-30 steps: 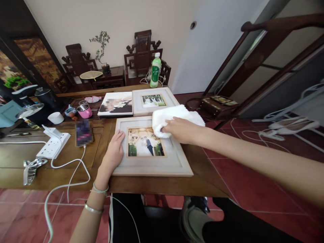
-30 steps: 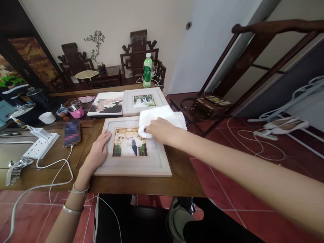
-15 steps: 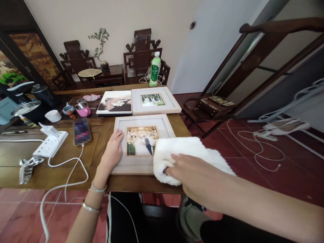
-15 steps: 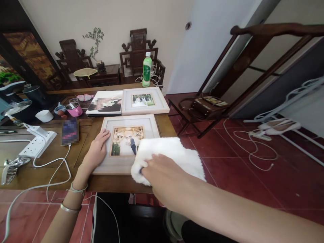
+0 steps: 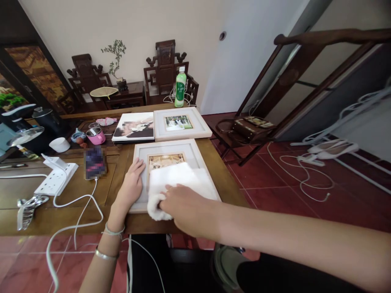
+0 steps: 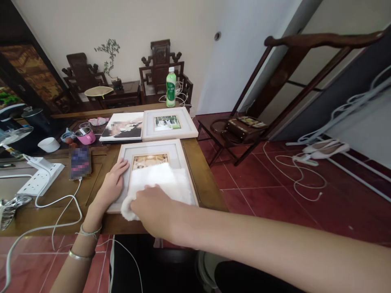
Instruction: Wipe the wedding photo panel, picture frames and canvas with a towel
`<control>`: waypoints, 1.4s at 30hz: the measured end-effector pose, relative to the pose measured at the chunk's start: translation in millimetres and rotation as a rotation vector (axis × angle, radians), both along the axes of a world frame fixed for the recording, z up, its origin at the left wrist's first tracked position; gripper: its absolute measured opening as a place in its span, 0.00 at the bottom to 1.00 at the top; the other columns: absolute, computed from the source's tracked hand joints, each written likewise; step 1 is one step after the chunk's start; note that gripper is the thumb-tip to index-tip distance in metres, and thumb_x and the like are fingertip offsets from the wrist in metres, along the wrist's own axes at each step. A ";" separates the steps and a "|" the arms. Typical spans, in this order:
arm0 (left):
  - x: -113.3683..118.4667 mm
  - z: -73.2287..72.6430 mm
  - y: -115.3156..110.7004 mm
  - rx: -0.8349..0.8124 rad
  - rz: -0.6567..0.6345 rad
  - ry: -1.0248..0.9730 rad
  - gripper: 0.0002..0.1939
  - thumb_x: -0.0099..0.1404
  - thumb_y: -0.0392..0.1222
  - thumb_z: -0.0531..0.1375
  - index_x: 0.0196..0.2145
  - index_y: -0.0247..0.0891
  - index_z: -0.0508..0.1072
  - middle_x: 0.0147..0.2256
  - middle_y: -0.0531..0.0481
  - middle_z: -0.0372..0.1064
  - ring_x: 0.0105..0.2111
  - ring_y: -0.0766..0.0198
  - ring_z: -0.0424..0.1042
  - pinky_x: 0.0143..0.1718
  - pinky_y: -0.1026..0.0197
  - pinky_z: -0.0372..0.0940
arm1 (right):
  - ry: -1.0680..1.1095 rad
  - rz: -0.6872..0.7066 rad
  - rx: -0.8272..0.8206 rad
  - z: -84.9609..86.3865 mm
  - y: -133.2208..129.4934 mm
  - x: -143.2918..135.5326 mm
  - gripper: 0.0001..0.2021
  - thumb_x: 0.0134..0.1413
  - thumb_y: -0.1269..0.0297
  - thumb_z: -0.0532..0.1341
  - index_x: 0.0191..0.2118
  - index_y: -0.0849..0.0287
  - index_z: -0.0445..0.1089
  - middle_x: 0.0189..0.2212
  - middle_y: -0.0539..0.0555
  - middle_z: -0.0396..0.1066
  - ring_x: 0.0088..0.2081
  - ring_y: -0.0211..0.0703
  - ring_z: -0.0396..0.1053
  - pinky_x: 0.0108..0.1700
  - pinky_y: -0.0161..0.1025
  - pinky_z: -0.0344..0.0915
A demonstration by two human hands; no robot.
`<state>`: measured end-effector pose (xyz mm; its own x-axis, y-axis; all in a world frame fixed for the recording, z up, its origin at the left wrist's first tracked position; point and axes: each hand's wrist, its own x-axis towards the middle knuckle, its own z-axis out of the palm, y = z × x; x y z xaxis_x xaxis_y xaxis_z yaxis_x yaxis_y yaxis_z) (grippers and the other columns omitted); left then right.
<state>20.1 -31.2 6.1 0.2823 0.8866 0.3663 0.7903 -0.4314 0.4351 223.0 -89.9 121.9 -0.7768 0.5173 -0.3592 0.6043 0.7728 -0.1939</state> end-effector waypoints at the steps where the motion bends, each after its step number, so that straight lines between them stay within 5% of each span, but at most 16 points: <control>1: -0.3 -1.0 0.1 0.005 -0.001 -0.005 0.27 0.60 0.26 0.46 0.54 0.31 0.69 0.58 0.39 0.63 0.64 0.53 0.54 0.64 0.44 0.51 | -0.055 -0.049 -0.026 7.8 1.1 6.6 0.13 0.45 0.78 0.57 0.36 0.59 0.73 0.33 0.58 0.73 0.36 0.49 0.70 0.35 0.39 0.61; 5: -0.5 -4.5 0.8 0.012 -0.004 -0.020 0.26 0.60 0.26 0.46 0.54 0.31 0.69 0.58 0.38 0.63 0.64 0.52 0.54 0.64 0.44 0.52 | -0.293 -0.243 -0.080 38.5 18.3 34.5 0.19 0.45 0.81 0.55 0.41 0.59 0.76 0.37 0.60 0.74 0.35 0.50 0.72 0.30 0.39 0.59; 8: -0.9 -5.4 1.3 0.009 -0.010 -0.019 0.26 0.60 0.26 0.47 0.55 0.29 0.69 0.58 0.37 0.63 0.64 0.51 0.54 0.64 0.44 0.52 | -0.302 -0.358 0.006 46.0 46.5 49.7 0.19 0.47 0.80 0.54 0.41 0.59 0.76 0.37 0.60 0.74 0.32 0.48 0.71 0.29 0.39 0.59; 12: -1.5 -4.8 1.2 0.017 -0.010 -0.008 0.26 0.60 0.26 0.47 0.55 0.31 0.69 0.58 0.38 0.63 0.64 0.51 0.54 0.64 0.43 0.52 | -0.153 -0.403 0.353 25.5 94.2 58.8 0.20 0.51 0.80 0.51 0.47 0.64 0.72 0.40 0.64 0.72 0.35 0.51 0.71 0.31 0.41 0.61; 16: -0.9 -3.3 0.5 0.022 -0.004 -0.011 0.26 0.61 0.26 0.46 0.54 0.31 0.69 0.58 0.38 0.64 0.63 0.52 0.54 0.64 0.44 0.52 | -0.061 -0.136 0.534 -17.6 125.0 58.0 0.26 0.51 0.84 0.50 0.54 0.63 0.68 0.57 0.66 0.63 0.55 0.58 0.63 0.49 0.49 0.60; 21: -0.1 -2.4 0.6 0.006 -0.003 -0.026 0.26 0.60 0.26 0.46 0.54 0.28 0.70 0.58 0.36 0.63 0.64 0.52 0.54 0.64 0.45 0.52 | -0.098 -0.135 0.458 -46.8 95.4 46.2 0.24 0.49 0.83 0.54 0.52 0.64 0.70 0.63 0.67 0.53 0.62 0.65 0.51 0.54 0.57 0.57; 27: 0.5 -1.0 0.2 -0.003 0.005 -0.017 0.26 0.60 0.26 0.46 0.54 0.28 0.70 0.58 0.36 0.63 0.64 0.51 0.54 0.64 0.44 0.51 | -0.087 -0.158 0.095 -9.1 8.0 34.1 0.21 0.42 0.82 0.57 0.44 0.63 0.73 0.53 0.66 0.66 0.52 0.59 0.63 0.47 0.48 0.62; 30: 1.2 0.4 -0.5 -0.012 0.007 -0.028 0.26 0.60 0.25 0.46 0.54 0.27 0.70 0.58 0.35 0.63 0.64 0.51 0.54 0.65 0.44 0.51 | 0.005 -0.142 -0.066 4.7 -14.3 35.1 0.19 0.41 0.82 0.56 0.39 0.61 0.73 0.44 0.61 0.70 0.43 0.53 0.69 0.40 0.42 0.63; 33: 1.1 0.7 -0.7 -0.018 0.003 -0.032 0.26 0.60 0.25 0.46 0.54 0.26 0.70 0.58 0.35 0.62 0.64 0.51 0.53 0.65 0.45 0.50 | 0.072 -0.171 -0.101 0.5 -14.0 37.9 0.23 0.43 0.82 0.53 0.44 0.57 0.73 0.41 0.59 0.71 0.37 0.50 0.71 0.36 0.41 0.63; 35: 0.3 0.0 -0.5 -0.021 -0.007 -0.022 0.26 0.60 0.25 0.46 0.55 0.26 0.69 0.59 0.34 0.62 0.64 0.51 0.53 0.65 0.45 0.50 | 0.113 -0.183 -0.043 -11.0 -4.4 39.3 0.28 0.43 0.84 0.51 0.49 0.57 0.71 0.48 0.62 0.70 0.44 0.53 0.71 0.41 0.44 0.65; 38: -1.4 -2.3 -0.1 -0.016 -0.023 -0.014 0.27 0.61 0.26 0.46 0.56 0.28 0.68 0.59 0.36 0.61 0.64 0.52 0.52 0.65 0.45 0.50 | 0.127 -0.162 0.123 -34.2 19.2 41.2 0.32 0.42 0.86 0.50 0.56 0.62 0.67 0.62 0.65 0.56 0.63 0.61 0.53 0.57 0.55 0.56; 42: -3.1 -5.5 0.1 -0.005 -0.022 -0.029 0.26 0.62 0.26 0.46 0.56 0.30 0.68 0.60 0.38 0.61 0.64 0.53 0.52 0.65 0.46 0.50 | 0.139 -0.135 0.291 -56.1 65.3 44.8 0.33 0.44 0.86 0.51 0.58 0.66 0.63 0.67 0.64 0.46 0.67 0.61 0.39 0.63 0.59 0.45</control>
